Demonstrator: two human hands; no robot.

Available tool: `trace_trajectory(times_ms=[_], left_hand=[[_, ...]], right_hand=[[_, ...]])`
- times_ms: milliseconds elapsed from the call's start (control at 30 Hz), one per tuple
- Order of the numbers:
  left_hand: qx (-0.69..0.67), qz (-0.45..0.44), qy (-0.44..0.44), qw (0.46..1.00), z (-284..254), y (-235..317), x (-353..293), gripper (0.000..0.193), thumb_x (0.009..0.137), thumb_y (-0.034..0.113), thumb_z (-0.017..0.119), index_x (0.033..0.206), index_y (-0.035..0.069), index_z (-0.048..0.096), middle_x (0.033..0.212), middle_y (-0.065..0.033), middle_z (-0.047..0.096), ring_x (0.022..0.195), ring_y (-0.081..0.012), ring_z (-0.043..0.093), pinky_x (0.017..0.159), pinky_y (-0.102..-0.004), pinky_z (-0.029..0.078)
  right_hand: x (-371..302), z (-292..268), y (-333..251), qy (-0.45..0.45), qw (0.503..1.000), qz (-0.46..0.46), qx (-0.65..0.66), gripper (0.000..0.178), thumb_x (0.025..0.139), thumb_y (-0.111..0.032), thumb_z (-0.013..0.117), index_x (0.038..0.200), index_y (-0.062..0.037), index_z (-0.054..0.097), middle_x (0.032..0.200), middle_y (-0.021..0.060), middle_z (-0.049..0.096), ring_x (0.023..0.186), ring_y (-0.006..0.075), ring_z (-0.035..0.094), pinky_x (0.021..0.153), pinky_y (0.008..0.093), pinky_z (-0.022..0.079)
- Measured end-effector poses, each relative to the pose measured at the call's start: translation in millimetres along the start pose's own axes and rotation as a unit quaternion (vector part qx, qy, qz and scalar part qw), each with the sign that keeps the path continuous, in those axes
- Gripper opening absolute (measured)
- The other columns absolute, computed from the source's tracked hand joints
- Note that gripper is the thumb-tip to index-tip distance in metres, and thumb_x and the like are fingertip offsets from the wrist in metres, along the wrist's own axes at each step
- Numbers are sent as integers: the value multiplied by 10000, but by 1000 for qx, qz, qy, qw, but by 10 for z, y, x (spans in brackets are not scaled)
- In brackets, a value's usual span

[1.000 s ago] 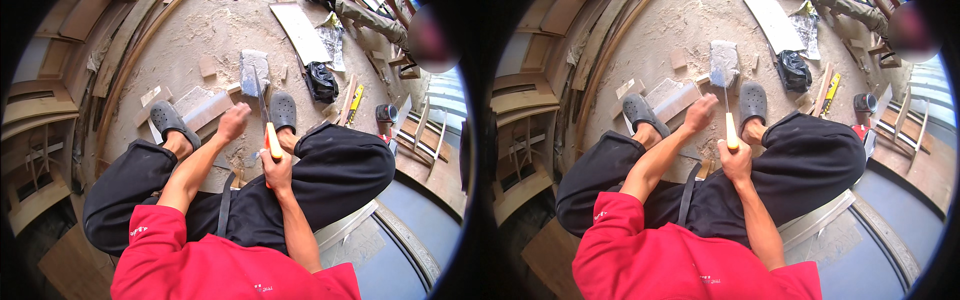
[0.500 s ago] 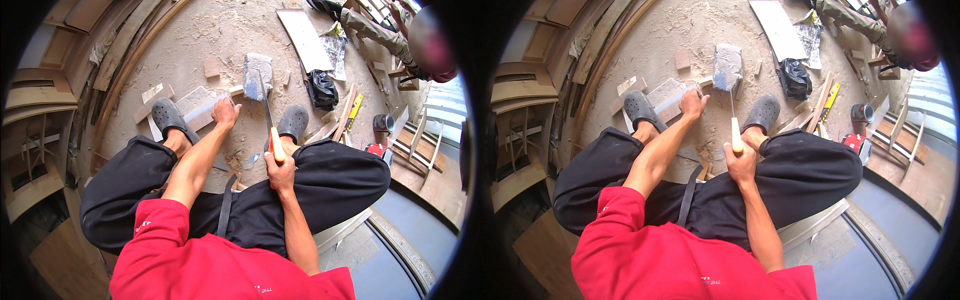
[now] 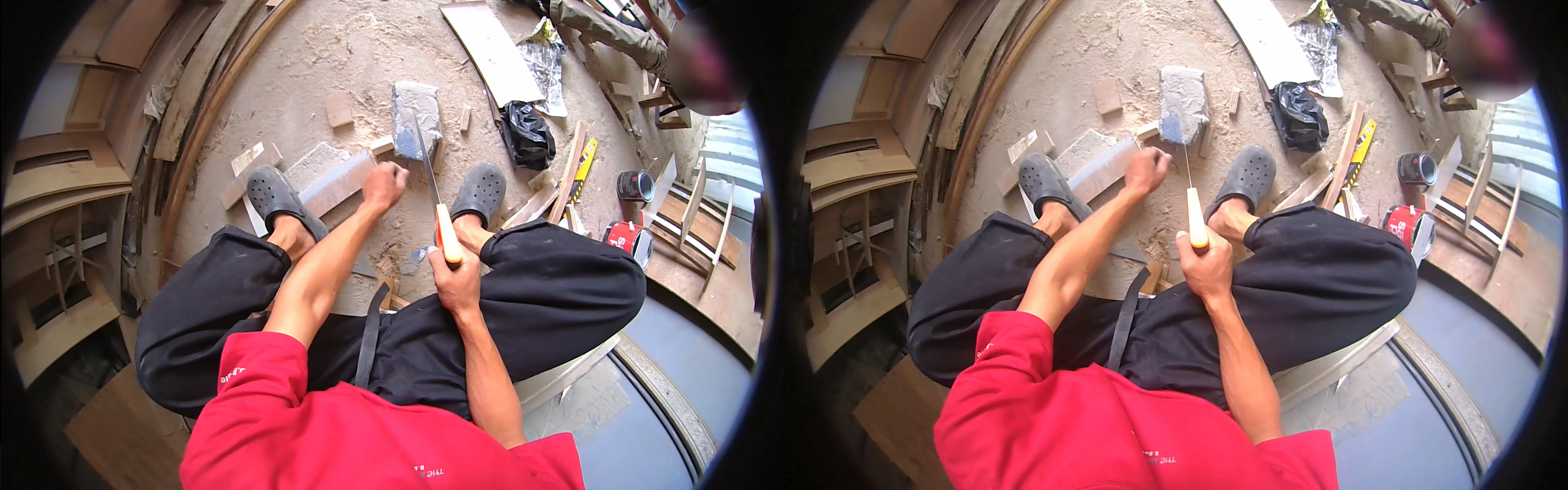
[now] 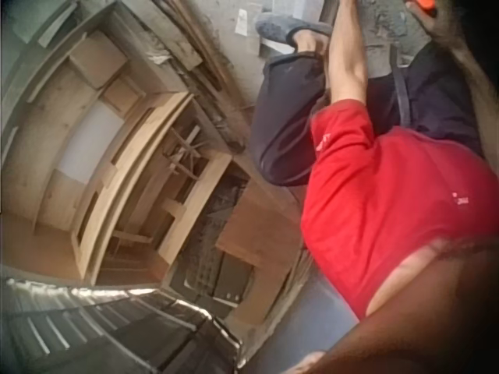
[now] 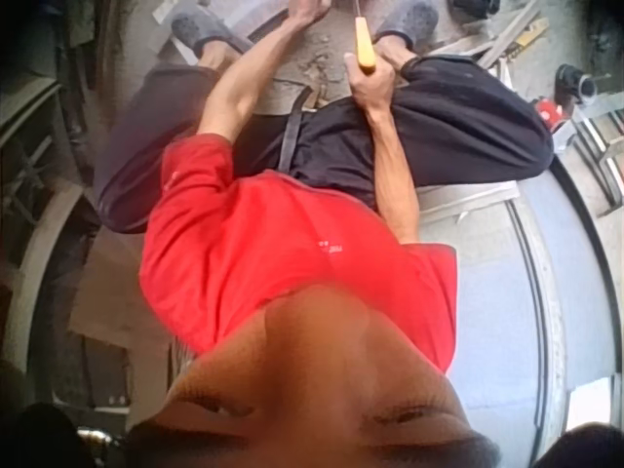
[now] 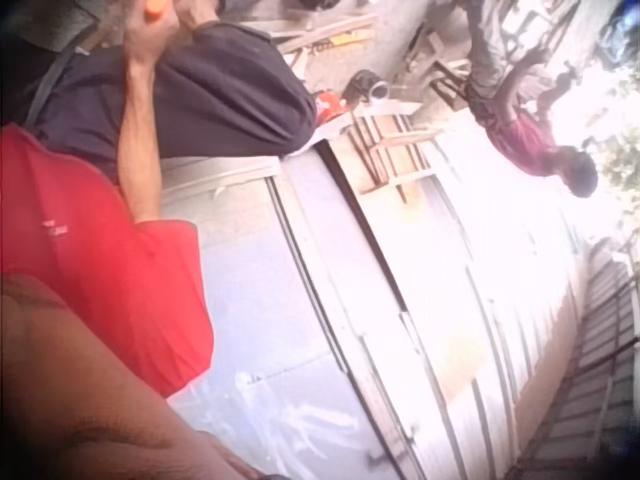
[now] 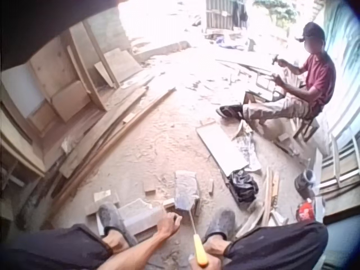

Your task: The person sits on the floor and uses a hand saw to cut a small rectangular piece of wood. They hold the wood with one hand and saw with the other, producing sawdust. The person adjusts the wood's position and continues cutting until the clip ends.

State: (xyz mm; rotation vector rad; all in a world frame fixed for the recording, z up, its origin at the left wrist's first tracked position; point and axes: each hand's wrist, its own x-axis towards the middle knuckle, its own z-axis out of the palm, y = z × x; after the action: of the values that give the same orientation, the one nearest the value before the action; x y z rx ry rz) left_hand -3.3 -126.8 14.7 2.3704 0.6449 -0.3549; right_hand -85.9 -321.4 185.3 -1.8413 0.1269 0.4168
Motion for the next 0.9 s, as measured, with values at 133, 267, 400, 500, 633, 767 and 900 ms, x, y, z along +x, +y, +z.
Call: trace_trajectory(times_ms=[133,267,400,500,633,767,900], left_hand=[[56,55,-4,997,81,30,-135,441,950,488,550,859,90,715,826,-157,698,758,-347,682,705,-468,521],[-37,-134,106,985,-120,-103,14,391,887,456,657,845,68,683,813,-132,694,773,-333,686,713,-466,524],[33,-179,59,982,-373,-244,286,391,828,434,718,936,58,719,940,-167,717,908,-337,695,784,-453,539],[73,-188,18,979,-444,-116,373,372,819,374,720,996,47,731,1045,-191,712,999,-352,686,844,-444,543],[78,-202,32,976,-426,-6,441,302,821,264,683,990,18,729,1084,-201,706,1046,-356,676,875,-438,545],[44,-232,-17,972,-418,-123,604,264,803,189,658,966,-7,725,1039,-199,717,967,-316,711,833,-417,559],[-81,-205,-53,974,-490,-318,760,265,824,215,624,853,-37,703,724,-150,698,652,-250,710,623,-364,548]], right_hand=[[6,-44,-21,5,1000,11,5,293,866,-205,674,722,30,573,560,104,522,518,153,483,521,368,404],[-6,-57,48,16,1000,3,-2,292,864,-205,673,726,33,575,575,124,539,525,175,505,530,376,416],[-16,-65,-3,14,1000,-3,-16,291,862,-209,674,729,32,579,577,133,543,528,181,519,536,377,422],[0,-56,7,17,999,-17,-24,289,860,-213,674,730,28,583,576,134,544,524,182,521,537,377,424],[-6,-42,-17,24,999,-19,-24,287,860,-214,674,728,25,584,571,128,541,517,175,512,529,374,417],[-5,-33,-32,21,999,-18,-21,283,861,-212,672,732,25,587,570,123,539,517,168,505,526,371,415],[-11,-43,-31,16,999,-22,-16,280,860,-212,672,739,27,590,571,122,536,520,164,501,528,370,416]])
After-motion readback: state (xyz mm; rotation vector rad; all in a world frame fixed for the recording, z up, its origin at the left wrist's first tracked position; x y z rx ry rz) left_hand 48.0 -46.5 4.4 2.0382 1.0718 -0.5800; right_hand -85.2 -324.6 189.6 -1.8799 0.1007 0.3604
